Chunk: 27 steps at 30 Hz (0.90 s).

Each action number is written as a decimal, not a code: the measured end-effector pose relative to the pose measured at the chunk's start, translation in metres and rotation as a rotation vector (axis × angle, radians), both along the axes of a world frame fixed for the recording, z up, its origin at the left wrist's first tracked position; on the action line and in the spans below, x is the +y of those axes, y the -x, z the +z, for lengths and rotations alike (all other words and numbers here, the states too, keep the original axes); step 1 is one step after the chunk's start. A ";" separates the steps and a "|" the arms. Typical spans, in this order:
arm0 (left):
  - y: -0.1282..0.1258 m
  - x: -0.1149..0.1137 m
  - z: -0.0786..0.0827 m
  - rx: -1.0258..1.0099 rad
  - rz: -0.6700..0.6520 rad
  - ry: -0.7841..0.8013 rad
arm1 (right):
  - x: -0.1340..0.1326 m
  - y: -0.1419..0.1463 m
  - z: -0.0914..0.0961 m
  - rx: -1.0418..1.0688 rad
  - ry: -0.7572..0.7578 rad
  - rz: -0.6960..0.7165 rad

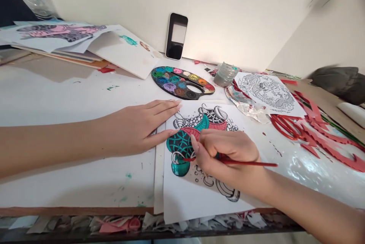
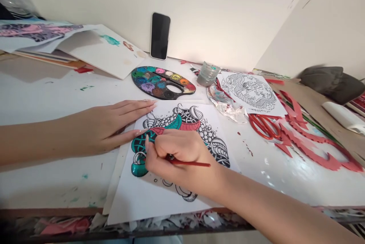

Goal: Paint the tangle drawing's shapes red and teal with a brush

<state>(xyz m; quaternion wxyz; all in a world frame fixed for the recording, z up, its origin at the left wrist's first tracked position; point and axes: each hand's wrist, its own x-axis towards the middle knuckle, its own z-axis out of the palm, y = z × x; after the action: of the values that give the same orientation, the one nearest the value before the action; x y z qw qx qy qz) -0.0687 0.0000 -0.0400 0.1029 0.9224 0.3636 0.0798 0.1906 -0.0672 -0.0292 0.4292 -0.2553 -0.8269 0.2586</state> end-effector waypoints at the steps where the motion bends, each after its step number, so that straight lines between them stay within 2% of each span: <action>1: 0.000 0.000 0.000 0.001 0.001 0.003 | 0.000 0.000 0.000 -0.004 -0.001 0.008; 5: 0.000 -0.001 0.000 -0.004 -0.001 0.006 | -0.003 0.000 0.001 0.010 0.050 -0.056; 16: -0.001 -0.002 0.003 0.017 -0.003 0.004 | -0.002 0.000 0.001 -0.020 0.018 -0.019; 27: 0.000 0.000 0.003 0.031 -0.013 -0.003 | -0.006 0.000 0.003 0.014 0.084 -0.081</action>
<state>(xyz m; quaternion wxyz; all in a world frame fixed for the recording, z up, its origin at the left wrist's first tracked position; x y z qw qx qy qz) -0.0688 0.0001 -0.0367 0.0966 0.9260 0.3589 0.0655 0.1903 -0.0729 -0.0260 0.4342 -0.3043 -0.8013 0.2772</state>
